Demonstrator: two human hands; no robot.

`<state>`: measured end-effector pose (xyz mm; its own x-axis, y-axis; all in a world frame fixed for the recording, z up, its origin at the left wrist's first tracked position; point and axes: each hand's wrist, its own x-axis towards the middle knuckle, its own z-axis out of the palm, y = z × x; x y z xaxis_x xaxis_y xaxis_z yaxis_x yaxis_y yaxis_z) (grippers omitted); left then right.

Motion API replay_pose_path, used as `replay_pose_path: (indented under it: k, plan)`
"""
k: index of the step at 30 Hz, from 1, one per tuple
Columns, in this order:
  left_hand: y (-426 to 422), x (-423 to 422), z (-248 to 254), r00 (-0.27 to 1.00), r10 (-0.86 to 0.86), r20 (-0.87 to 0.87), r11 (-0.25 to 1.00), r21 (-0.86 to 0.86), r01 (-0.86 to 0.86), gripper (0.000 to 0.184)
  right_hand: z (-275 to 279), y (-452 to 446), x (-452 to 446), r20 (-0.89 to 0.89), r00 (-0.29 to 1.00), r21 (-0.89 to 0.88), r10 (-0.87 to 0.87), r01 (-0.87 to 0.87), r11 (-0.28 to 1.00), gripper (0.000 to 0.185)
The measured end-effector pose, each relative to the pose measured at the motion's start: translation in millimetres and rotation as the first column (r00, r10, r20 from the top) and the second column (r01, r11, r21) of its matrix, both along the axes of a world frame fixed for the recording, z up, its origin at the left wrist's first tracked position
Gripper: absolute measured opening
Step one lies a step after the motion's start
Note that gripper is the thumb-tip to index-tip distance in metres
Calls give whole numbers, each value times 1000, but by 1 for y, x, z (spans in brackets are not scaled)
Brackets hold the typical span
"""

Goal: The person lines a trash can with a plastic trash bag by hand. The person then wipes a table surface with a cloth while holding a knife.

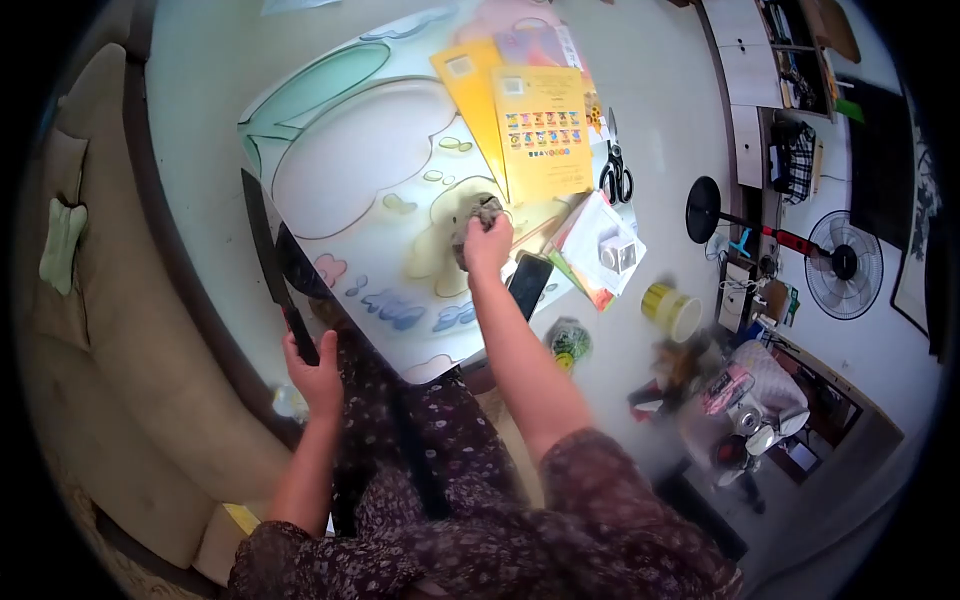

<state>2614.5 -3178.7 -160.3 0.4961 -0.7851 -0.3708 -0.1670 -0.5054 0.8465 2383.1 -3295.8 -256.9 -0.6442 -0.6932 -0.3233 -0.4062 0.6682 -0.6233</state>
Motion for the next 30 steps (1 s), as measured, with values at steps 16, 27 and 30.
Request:
replay_pose_path:
  k: [16, 27, 30]
  plan:
    - [11, 49, 4, 996, 58, 64, 997, 55, -62, 30, 24, 33, 162, -17, 731, -383, 682, -635, 671, 24]
    - [25, 65, -5, 992, 104, 68, 992, 69, -109, 24, 36, 23, 174, -41, 592, -486, 805, -716, 501, 27]
    - [27, 68, -1, 990, 112, 85, 990, 79, -119, 25, 34, -10, 134, -122, 657, -472, 744, -698, 539, 23]
